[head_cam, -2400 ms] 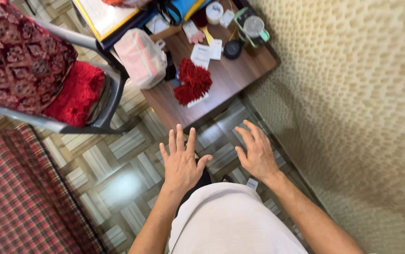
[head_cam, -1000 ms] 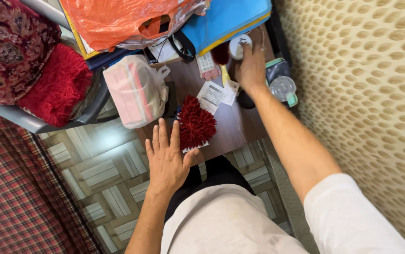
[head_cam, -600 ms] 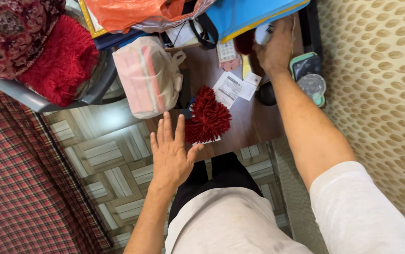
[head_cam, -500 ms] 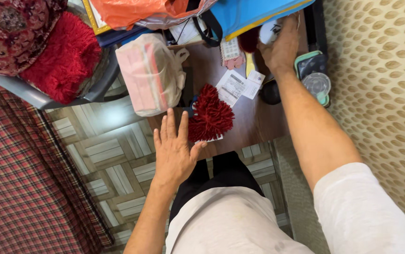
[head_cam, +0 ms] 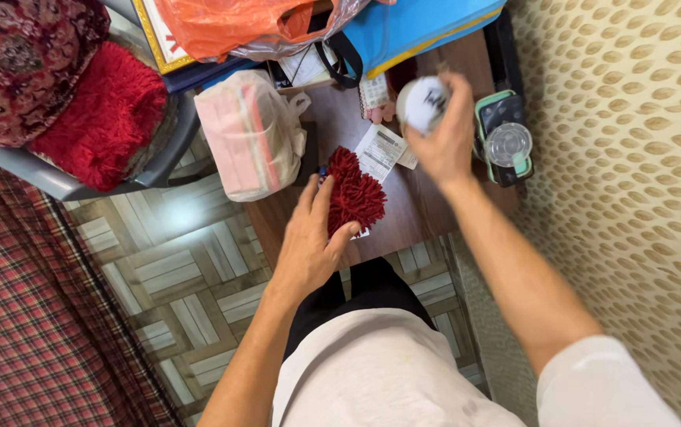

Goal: The person wipes several small electronic devices and accessories with a red duster and places them into a wooden cabinet. Items handled include a pink mobile phone, a white mobile phone, a black feature phone, a black remote control, a black stapler, and a white power adapter.

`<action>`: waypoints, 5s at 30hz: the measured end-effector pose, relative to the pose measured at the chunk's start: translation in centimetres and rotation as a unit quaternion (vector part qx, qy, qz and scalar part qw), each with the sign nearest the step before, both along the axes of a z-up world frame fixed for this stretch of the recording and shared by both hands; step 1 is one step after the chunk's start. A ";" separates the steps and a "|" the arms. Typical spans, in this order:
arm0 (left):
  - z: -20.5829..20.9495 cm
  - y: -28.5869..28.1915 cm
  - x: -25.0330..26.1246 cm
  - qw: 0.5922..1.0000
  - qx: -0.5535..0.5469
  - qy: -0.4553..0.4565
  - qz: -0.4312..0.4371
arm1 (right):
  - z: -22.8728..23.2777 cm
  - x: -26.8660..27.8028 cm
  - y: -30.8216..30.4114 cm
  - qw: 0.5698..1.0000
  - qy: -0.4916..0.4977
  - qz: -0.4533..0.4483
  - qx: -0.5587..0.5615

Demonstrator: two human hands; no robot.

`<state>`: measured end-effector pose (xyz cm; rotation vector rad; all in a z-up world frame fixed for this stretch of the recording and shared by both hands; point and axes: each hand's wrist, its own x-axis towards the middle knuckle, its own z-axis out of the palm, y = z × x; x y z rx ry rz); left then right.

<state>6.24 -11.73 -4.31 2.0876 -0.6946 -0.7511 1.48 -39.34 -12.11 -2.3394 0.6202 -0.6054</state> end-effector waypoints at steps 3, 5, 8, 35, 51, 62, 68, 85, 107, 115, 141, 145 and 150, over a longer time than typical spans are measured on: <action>-0.3 -1.7 0.4 0.992 -0.118 0.044 0.025 | 3.7 -2.2 4.3 0.998 -0.057 0.028 0.025; -1.1 -3.3 0.7 0.983 -0.145 0.109 0.044 | 5.2 -3.1 6.5 0.996 -0.074 0.036 0.020; -2.7 -5.3 1.2 0.980 -0.163 0.108 0.030 | 6.1 -4.2 8.6 0.996 -0.072 0.044 -0.014; -8.1 4.2 -0.5 0.856 -0.126 0.469 0.175 | -4.9 -2.9 7.4 0.987 0.124 0.091 0.043; -10.0 5.4 -0.5 0.776 -0.211 0.525 0.280 | -4.7 -8.2 13.0 0.980 0.095 0.172 -0.030; -11.0 3.6 -1.5 0.918 -0.194 0.259 0.228 | -5.6 -7.0 11.8 0.992 0.049 0.118 0.020; -10.1 2.8 -1.8 0.965 -0.078 0.107 0.225 | -4.3 -10.1 10.6 0.956 0.017 -0.041 0.290; -10.9 1.1 -1.5 0.713 -0.371 0.527 0.275 | 1.4 -2.5 13.4 0.986 -0.035 0.134 0.092; -9.8 2.4 -0.8 0.769 -0.339 0.474 0.264 | 0.8 -4.0 13.0 0.988 -0.003 0.152 0.006; -8.1 5.2 1.2 0.796 -0.331 0.432 0.263 | -3.8 -7.8 7.8 0.999 0.003 -0.026 0.026; -5.5 7.6 1.5 0.805 -0.332 0.444 0.213 | -8.3 3.0 11.6 0.956 0.152 0.247 0.040; -5.8 8.1 1.2 0.794 -0.338 0.443 0.241 | -4.6 3.4 11.0 0.959 0.147 0.210 0.120; -6.1 7.9 1.2 0.787 -0.306 0.447 0.296 | 1.7 3.1 10.5 0.974 0.026 0.211 0.081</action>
